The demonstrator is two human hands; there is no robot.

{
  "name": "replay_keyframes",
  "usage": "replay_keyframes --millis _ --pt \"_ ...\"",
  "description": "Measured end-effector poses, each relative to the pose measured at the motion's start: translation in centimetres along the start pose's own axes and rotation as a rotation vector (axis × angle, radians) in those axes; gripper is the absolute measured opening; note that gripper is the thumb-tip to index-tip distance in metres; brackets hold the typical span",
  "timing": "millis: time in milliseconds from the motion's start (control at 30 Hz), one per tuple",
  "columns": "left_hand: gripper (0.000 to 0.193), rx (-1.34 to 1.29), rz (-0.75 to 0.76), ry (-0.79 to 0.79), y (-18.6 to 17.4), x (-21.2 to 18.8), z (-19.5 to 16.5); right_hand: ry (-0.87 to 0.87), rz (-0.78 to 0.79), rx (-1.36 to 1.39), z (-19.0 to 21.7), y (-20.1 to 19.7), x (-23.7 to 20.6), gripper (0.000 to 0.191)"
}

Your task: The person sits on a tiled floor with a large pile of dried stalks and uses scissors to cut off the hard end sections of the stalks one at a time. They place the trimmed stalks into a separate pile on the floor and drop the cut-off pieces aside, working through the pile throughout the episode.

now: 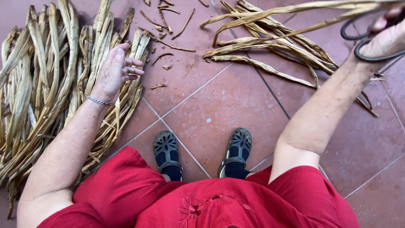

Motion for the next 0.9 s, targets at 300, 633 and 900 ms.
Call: replay_keyframes --millis 300,633,900 --pt "0.066 0.050 -0.043 -0.091 -2.8 2.7 3.5 0.204 -0.605 -0.161 -5.1 -17.6 -4.3 0.023" --pt "0.030 0.186 -0.411 -0.009 -11.4 2.5 2.1 0.682 -0.335 -0.180 -10.4 -16.4 -7.1 0.053" --pt "0.003 0.536 -0.574 0.293 -12.6 0.9 -2.2 0.454 -0.139 -0.349 -13.2 -5.3 -8.9 0.047"
Point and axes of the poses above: each hand's wrist, its own x-axis towards the middle knuckle, its own y-axis out of the palm, z = x × y, the point moved 10 cm from there along x, towards the middle knuckle, and after that the axes turned 9 degrees about -x, right-handed, at the moved point
